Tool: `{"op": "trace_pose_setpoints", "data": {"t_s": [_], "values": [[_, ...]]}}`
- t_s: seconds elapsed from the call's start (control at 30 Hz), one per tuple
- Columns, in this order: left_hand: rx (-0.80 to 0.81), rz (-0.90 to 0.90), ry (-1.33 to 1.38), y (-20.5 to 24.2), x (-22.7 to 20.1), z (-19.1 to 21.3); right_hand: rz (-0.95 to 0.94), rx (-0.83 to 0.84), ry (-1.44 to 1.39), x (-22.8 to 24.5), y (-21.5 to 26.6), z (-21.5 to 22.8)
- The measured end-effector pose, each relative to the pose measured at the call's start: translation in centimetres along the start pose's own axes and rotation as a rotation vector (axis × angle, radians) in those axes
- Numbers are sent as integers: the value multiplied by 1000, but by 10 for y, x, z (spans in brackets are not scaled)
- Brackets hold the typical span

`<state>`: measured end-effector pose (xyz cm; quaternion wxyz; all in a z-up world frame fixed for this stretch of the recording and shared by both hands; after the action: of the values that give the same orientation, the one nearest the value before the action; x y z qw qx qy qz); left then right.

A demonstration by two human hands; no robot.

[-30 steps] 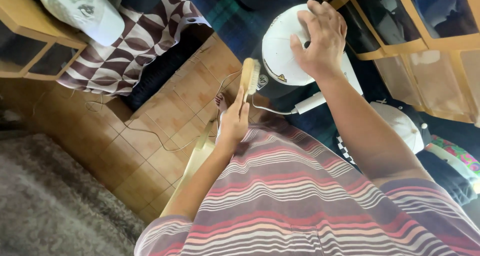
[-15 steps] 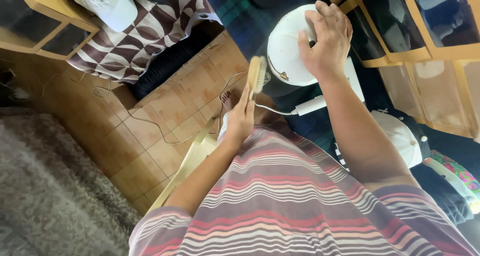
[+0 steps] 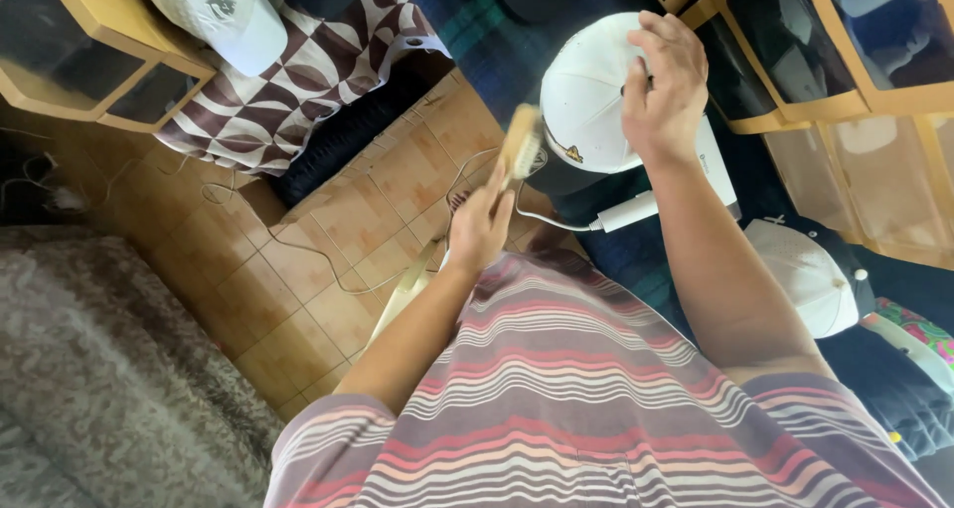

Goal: Cleaning and reshaping a white baseball cap using a brush and a hair dryer in a storage area.

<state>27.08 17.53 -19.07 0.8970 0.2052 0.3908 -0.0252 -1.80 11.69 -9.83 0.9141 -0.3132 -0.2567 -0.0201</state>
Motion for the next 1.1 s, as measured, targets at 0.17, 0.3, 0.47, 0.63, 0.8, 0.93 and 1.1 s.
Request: {"op": "trace_pose_setpoints", "data": {"t_s": [0.17, 0.3, 0.47, 0.63, 0.8, 0.93, 1.1], "values": [[24, -883, -219, 56, 61, -12, 33, -170, -167, 9, -3, 18], [-230, -1166, -545, 31, 31, 13, 10, -156, -144, 9, 1, 16], [-309, -371, -327, -77, 46, 90, -49, -184, -23, 9, -1, 13], [-320, -720, -220, -137, 9, 140, -330, -231, 25, 4, 25, 9], [63, -916, 37, -155, -85, 132, -573, -261, -3, 28, 52, -2], [186, -1148, 131, -172, -124, 122, -694, -325, 47, 58, 71, -22], [301, -1326, 137, -242, -156, 107, -788, -434, 114, 68, 86, -37]]}}
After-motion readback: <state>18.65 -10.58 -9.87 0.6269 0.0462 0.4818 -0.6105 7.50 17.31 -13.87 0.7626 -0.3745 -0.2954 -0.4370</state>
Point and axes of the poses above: each hand's wrist, its own y-axis away from the middle knuckle, its own z-axis out of the back of the hand, x = y × z, the point moved 3 cm from there along -y, towards the middle knuckle, and after that the axes turned 4 degrees about -x, right-handed, at the moved point
